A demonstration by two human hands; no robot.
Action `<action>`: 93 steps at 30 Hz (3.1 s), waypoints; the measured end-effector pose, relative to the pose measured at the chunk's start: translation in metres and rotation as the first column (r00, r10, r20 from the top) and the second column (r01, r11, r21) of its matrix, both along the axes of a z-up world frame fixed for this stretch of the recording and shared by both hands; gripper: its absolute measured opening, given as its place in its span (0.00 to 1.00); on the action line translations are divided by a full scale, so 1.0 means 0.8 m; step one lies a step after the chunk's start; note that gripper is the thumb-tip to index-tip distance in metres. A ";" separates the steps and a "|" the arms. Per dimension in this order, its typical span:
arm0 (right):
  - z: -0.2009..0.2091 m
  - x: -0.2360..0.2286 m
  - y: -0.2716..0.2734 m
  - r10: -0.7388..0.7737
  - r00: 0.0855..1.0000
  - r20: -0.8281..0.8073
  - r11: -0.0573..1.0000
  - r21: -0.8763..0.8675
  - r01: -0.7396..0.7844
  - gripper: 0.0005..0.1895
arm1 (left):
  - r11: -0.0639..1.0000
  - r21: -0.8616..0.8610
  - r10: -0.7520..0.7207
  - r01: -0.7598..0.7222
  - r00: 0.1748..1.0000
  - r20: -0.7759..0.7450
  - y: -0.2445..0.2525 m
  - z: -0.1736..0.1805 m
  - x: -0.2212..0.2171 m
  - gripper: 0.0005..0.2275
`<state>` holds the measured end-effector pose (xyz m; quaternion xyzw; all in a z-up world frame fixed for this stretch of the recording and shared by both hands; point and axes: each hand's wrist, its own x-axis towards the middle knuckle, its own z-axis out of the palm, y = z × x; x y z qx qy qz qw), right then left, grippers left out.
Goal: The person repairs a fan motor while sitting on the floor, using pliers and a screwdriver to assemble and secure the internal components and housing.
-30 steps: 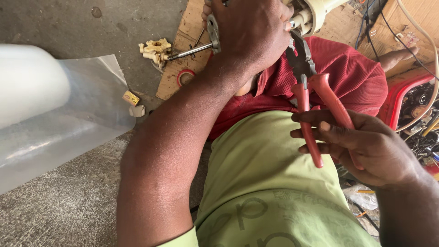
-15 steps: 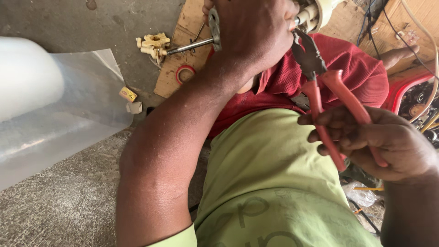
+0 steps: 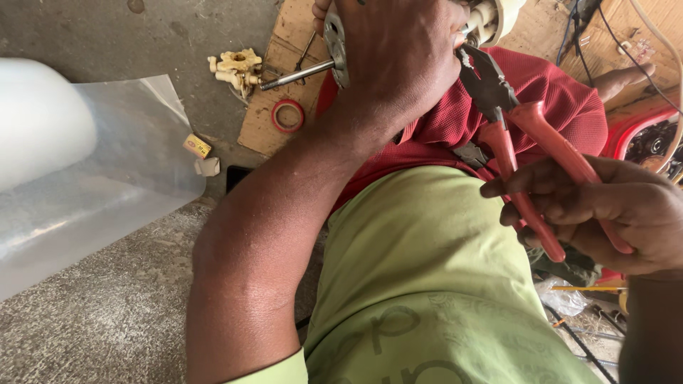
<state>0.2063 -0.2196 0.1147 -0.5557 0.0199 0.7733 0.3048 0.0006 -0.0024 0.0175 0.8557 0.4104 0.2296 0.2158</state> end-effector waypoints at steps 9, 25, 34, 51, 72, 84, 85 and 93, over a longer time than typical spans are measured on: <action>0.013 -0.014 0.014 -0.038 0.995 0.095 0.986 -0.160 0.053 0.22 | 0.997 -0.072 0.034 -0.038 0.998 -0.052 -0.007 0.008 0.001 0.04; 0.024 -0.058 0.037 0.451 0.773 0.446 0.883 -0.350 -0.313 0.15 | 0.995 -0.081 0.060 -0.065 0.996 -0.060 -0.011 0.007 0.000 0.06; 0.033 -0.080 0.056 0.665 0.544 0.512 0.747 -0.469 -0.471 0.12 | 0.994 -0.086 0.053 -0.062 0.994 -0.097 -0.007 0.004 0.001 0.08; 0.036 -0.095 0.064 0.725 0.356 0.590 0.673 -0.494 -0.551 0.08 | 0.985 -0.173 0.002 -0.008 0.999 -0.036 0.003 0.016 0.000 0.01; 0.025 -0.065 0.014 0.398 0.764 0.508 0.917 -0.224 -0.329 0.19 | 0.983 -0.183 -0.007 -0.008 0.997 -0.079 0.000 0.006 0.001 0.05; 0.022 -0.081 0.032 0.418 0.729 0.542 0.908 -0.234 -0.348 0.14 | 0.982 -0.186 -0.023 -0.001 0.991 -0.129 0.001 0.005 0.004 0.08; 0.024 -0.083 0.033 0.446 0.706 0.550 0.895 -0.265 -0.359 0.14 | 0.982 -0.190 -0.024 -0.002 0.990 -0.137 0.001 0.004 0.005 0.08; 0.017 -0.084 0.030 0.413 0.681 0.604 0.901 -0.163 -0.402 0.19 | 0.971 -0.238 -0.038 0.002 0.988 -0.147 0.003 0.002 0.006 0.08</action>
